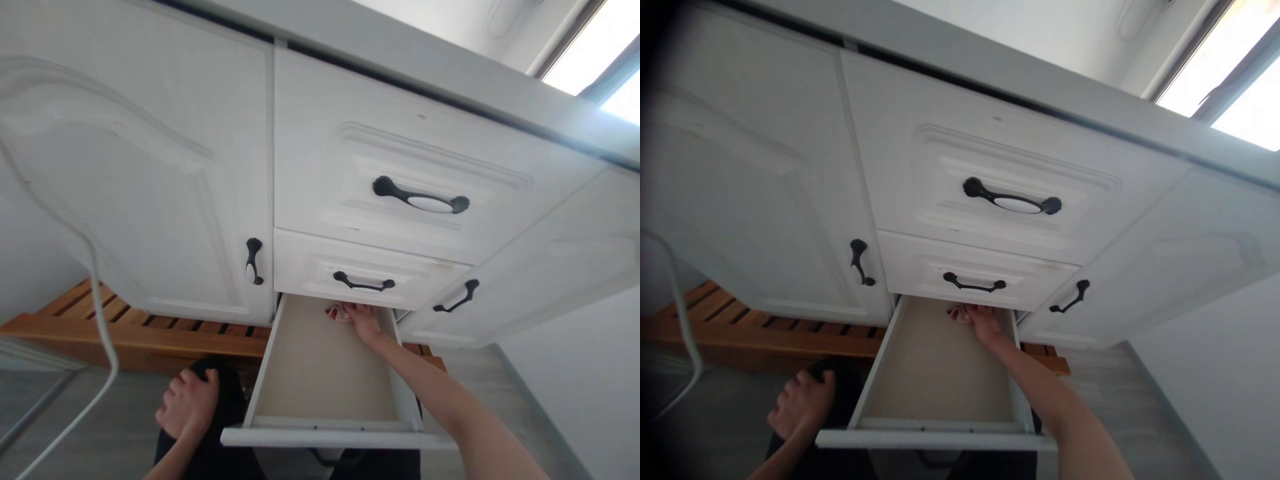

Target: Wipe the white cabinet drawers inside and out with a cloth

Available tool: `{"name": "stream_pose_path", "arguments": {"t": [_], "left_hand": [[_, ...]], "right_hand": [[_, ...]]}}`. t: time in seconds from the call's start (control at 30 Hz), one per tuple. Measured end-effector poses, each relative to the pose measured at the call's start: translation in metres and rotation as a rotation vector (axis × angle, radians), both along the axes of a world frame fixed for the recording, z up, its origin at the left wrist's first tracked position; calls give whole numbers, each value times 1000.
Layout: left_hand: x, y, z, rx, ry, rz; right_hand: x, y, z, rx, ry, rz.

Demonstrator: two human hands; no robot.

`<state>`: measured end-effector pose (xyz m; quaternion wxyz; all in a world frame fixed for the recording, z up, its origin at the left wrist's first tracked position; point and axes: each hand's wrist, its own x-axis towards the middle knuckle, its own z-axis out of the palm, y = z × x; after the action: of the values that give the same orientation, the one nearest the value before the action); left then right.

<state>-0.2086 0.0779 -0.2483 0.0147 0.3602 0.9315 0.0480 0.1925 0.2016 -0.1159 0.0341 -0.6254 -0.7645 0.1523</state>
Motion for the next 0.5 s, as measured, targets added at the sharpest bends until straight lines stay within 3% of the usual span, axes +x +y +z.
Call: {"name": "stream_pose_path", "arguments": {"t": [0.13,0.27,0.37,0.5], "left_hand": [[-1,0,-2,-2,-3,0],[-2,0,-6,15,-23,2],[-2,0,-7,28,-31,7],[-1,-1,-4,21,-28,11]], "right_hand": [[0,-64,-7,-206,-24,165],[11,-112,1,-493,-9,281],[16,-106,12,-611,42,226],[11,-52,28,-381,69,52]]}}
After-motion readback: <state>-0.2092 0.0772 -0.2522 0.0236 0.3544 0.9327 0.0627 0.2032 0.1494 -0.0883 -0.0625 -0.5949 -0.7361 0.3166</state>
